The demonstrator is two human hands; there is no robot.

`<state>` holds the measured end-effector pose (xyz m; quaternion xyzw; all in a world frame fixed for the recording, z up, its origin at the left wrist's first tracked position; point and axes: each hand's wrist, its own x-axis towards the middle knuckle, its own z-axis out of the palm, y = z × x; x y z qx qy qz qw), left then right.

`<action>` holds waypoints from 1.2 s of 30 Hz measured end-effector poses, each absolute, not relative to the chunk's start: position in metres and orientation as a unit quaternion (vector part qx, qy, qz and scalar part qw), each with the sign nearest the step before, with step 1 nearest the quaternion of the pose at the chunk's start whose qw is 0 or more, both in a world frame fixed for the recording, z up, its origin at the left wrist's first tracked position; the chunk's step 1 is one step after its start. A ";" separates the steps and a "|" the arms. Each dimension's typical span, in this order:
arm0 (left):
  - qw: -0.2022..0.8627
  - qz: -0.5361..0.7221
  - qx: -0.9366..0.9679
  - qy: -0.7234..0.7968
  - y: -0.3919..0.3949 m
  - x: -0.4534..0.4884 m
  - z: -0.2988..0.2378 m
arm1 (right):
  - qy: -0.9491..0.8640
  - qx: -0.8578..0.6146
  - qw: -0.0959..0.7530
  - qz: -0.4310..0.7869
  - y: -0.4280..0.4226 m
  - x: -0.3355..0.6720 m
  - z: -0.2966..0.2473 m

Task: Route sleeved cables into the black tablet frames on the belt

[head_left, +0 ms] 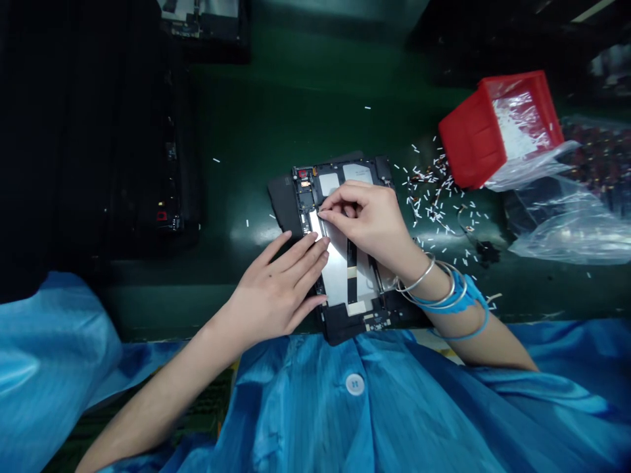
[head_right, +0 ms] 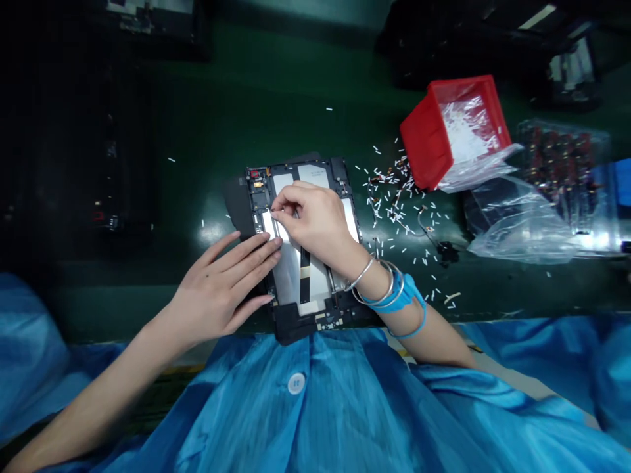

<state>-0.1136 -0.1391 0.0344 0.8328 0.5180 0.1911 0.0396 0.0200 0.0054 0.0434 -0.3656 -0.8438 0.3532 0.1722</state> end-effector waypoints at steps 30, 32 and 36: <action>0.378 0.626 0.255 0.632 -0.094 -0.109 0.064 | -0.770 -0.430 0.214 0.421 0.005 0.120 0.080; 0.351 0.646 0.274 0.619 -0.038 -0.122 0.070 | -0.760 -0.442 0.252 0.404 0.014 0.134 0.090; 0.280 0.619 0.320 0.660 0.075 -0.146 0.070 | -0.748 -0.483 0.305 0.337 0.033 0.171 0.106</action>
